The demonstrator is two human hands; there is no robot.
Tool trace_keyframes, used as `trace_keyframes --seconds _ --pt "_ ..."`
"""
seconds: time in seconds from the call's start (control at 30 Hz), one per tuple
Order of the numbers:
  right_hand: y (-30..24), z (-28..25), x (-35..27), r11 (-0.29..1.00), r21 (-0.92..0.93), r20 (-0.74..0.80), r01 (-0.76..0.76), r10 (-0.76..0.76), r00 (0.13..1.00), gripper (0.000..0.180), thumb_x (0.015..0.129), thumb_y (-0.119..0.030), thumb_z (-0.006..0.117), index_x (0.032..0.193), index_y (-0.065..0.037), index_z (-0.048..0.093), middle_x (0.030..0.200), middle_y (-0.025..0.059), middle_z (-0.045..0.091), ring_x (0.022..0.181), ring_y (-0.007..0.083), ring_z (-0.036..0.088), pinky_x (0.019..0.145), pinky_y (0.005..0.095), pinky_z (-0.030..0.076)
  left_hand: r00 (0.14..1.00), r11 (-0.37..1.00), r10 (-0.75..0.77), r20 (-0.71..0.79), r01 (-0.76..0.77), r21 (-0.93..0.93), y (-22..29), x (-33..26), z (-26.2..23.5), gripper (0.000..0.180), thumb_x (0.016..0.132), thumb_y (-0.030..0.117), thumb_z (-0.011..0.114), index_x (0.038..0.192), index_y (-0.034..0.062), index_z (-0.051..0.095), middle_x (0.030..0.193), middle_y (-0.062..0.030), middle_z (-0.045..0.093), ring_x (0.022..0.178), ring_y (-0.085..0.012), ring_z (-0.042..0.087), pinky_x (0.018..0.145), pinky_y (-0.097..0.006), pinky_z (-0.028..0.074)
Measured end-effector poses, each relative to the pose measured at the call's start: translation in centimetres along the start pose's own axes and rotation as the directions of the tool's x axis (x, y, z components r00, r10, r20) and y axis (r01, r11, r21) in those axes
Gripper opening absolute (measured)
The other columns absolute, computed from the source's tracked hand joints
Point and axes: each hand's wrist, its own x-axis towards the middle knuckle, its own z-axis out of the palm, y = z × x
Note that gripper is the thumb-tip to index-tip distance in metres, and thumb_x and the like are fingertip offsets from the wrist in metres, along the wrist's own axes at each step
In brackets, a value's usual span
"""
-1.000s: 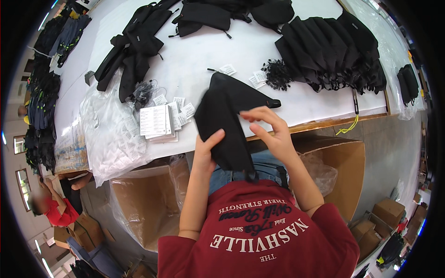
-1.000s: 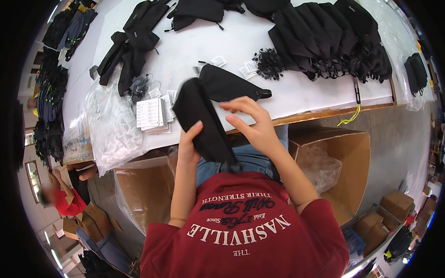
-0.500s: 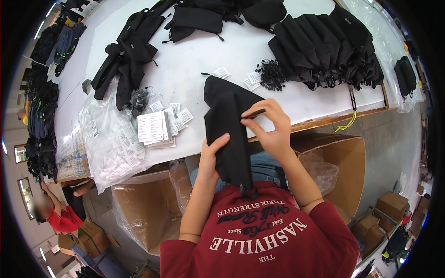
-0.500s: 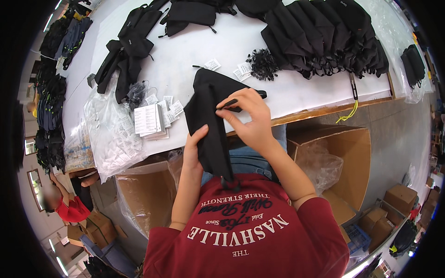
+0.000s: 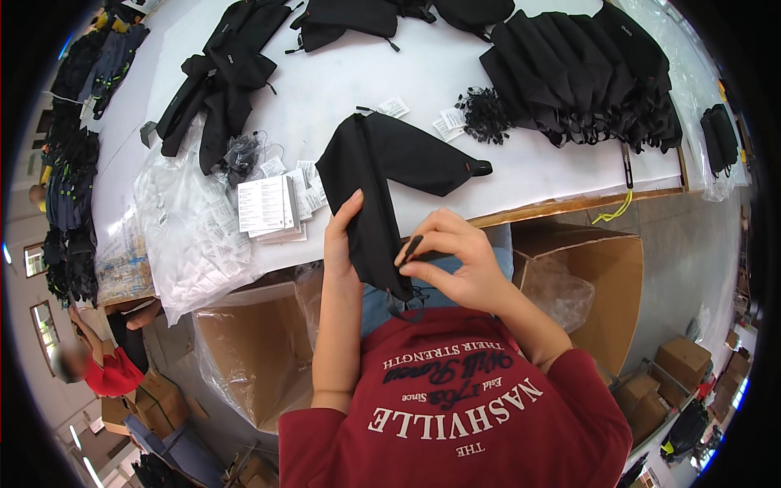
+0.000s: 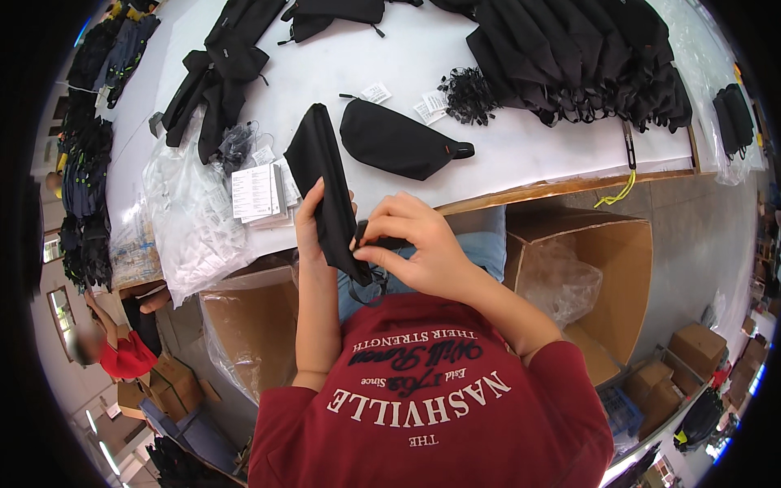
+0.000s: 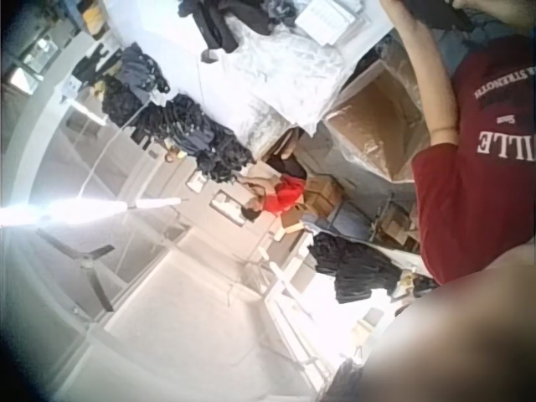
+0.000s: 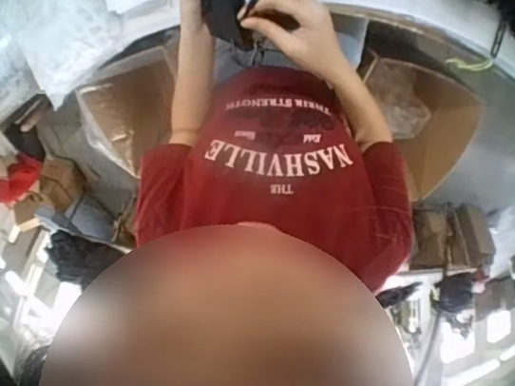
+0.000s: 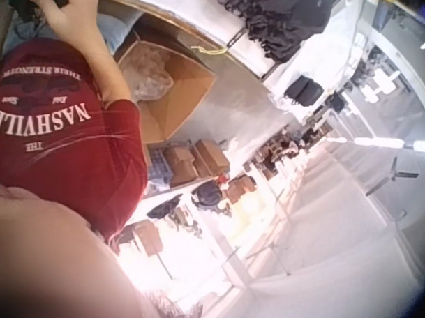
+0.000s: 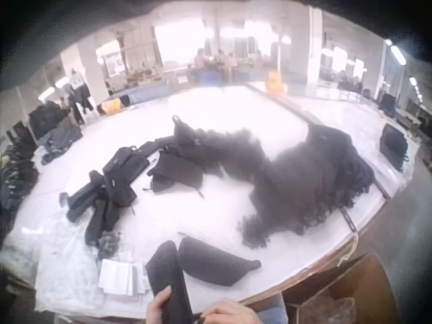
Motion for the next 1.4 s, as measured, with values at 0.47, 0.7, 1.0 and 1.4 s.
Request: trace_keyframes --seconds 0.47,0.7,1.0,1.4 --pt "0.4 0.7 -0.9 0.943 0.212 -0.04 -0.256 0.27 0.962 0.017 0.082 -0.009 0.069 0.095 -0.002 0.06 0.091 0.0069 0.059 0.082 0.0163 0.056 0.077 0.0283 0.045 0.993 0.991 0.081 -0.082 -0.09 -0.102 1.4 1.1 -0.1 0.025 0.092 0.028 0.058 0.089 0.0041 0.062 0.07 -0.0127 0.063 0.055 -0.0193 0.061 0.048 -0.028 0.053" --pt "0.4 1.4 -1.2 0.988 -0.135 0.002 -0.08 0.081 0.997 0.019 0.083 -0.019 0.069 0.089 -0.004 0.058 0.081 0.0067 0.056 0.076 0.0226 0.055 0.071 0.0321 0.043 0.979 0.988 0.144 -0.146 -0.15 -0.028 1.4 0.8 -0.1 0.024 0.092 0.025 0.057 0.095 0.0024 0.065 0.08 -0.0108 0.068 0.063 -0.0176 0.066 0.054 -0.027 0.056" --pt "0.7 1.7 -1.3 0.89 -0.434 -0.018 0.138 -0.161 0.987 0.015 0.077 -0.01 0.068 0.082 -0.004 0.055 0.08 0.0059 0.053 0.073 0.0255 0.053 0.067 0.0343 0.042 0.971 0.971 0.237 -0.011 -0.238 -0.035 1.4 0.8 -1.3 0.024 0.091 0.02 0.059 0.106 0.0011 0.064 0.094 -0.0097 0.07 0.078 -0.0194 0.068 0.069 -0.031 0.058" --pt "0.6 1.1 -1.4 0.875 -0.422 0.113 0.239 -0.21 0.971 0.015 0.074 -0.012 0.073 0.082 -0.008 0.062 0.082 0.0043 0.057 0.075 0.0228 0.055 0.068 0.033 0.043 0.954 0.958 0.284 -0.102 -0.285 -0.003 0.5 0.7 -0.2 0.022 0.094 0.024 0.055 0.094 0.002 0.06 0.078 -0.0051 0.061 0.061 -0.0143 0.055 0.054 -0.024 0.047"
